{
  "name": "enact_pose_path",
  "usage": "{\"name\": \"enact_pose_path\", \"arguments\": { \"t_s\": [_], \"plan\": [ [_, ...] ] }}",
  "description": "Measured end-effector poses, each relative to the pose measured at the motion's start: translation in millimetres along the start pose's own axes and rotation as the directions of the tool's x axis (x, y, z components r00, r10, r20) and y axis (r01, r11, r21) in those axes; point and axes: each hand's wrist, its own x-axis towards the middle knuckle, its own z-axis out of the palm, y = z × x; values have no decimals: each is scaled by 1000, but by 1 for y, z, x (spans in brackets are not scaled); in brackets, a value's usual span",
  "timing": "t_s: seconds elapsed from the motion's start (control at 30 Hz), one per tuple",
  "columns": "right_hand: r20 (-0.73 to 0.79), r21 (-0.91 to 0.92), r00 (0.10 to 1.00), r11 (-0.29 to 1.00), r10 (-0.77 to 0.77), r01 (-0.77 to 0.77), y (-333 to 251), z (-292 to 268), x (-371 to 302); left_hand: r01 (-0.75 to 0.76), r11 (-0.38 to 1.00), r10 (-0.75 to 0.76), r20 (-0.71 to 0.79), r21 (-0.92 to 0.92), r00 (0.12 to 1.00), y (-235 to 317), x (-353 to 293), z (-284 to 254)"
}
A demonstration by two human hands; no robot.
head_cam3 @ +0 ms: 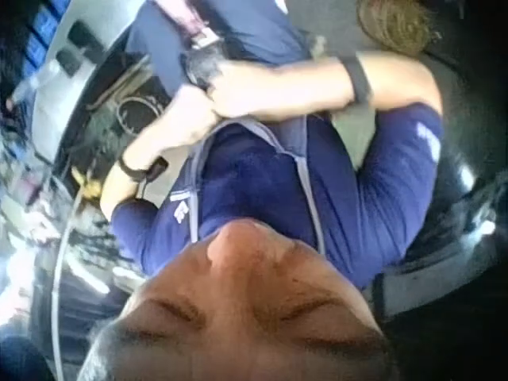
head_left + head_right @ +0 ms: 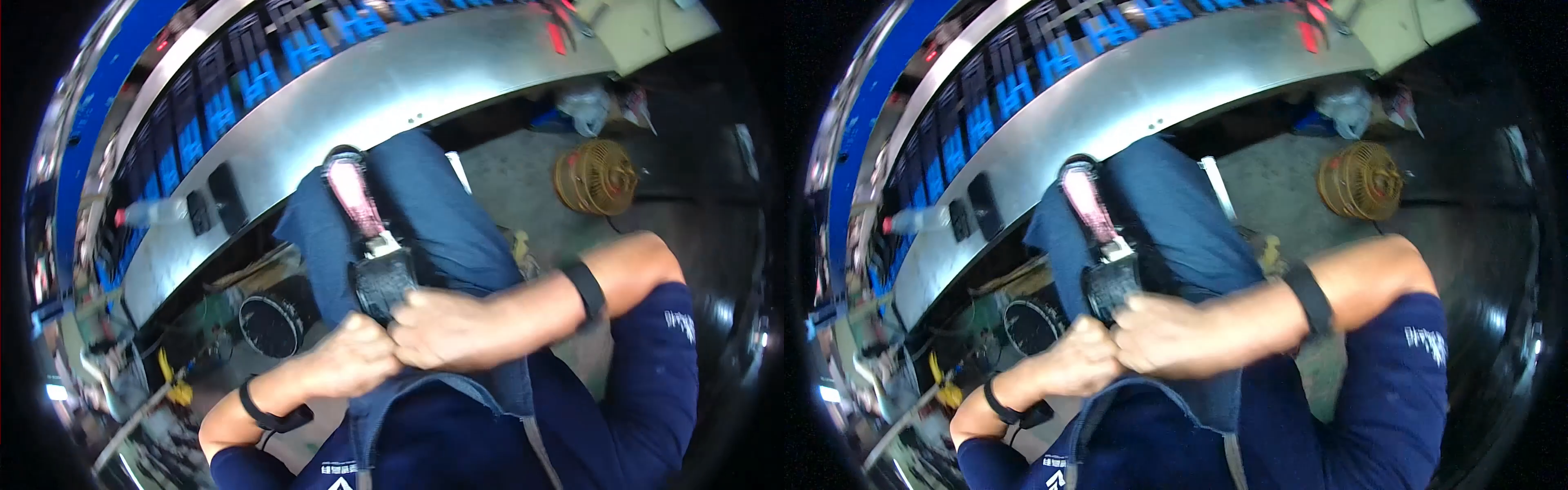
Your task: Assembling and checking shoe soles and uppers on an assembly line workstation.
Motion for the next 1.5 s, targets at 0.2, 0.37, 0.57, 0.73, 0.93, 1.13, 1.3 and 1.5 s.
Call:
{"name": "enact_pose_path", "arguments": {
  "t_s": [0.2, 0.37, 0.57, 0.73, 0.93, 1.13, 1.3, 1.5],
  "plan": [
    [94, 212, 995, 977, -16, -4, 27, -18, 3, -13, 998, 25, -214, 59, 977, -13, 2, 7],
    [72, 366, 996, 928, 51, -74, 81, -39, 18, 22, 999, -40, -401, -48, 915, -52, 3, -18],
    [-56, 754, 889, 602, 455, -261, 143, -48, 41, -10, 743, -452, -513, -670, 730, -106, 8, -60],
    [-69, 620, 792, 648, 607, -443, 166, -36, 53, 93, 636, -634, -449, -766, 630, -132, 19, -70],
    [-66, 523, 763, 673, 643, -523, 175, -26, 57, 254, 668, -667, -412, -699, 621, -145, 22, -76],
    [-269, 311, 704, 751, 657, -582, 169, -7, 62, 493, 827, -556, -524, -271, 645, -151, 22, -74],
    [-21, 811, 580, 354, 814, -466, 155, -9, 53, 162, 632, -717, -491, -758, 495, -124, 21, -50],
    [-15, 816, 917, 535, 398, -219, 72, -53, 34, 32, 946, -284, -779, -322, 560, -22, 10, -31]
  ]
}}
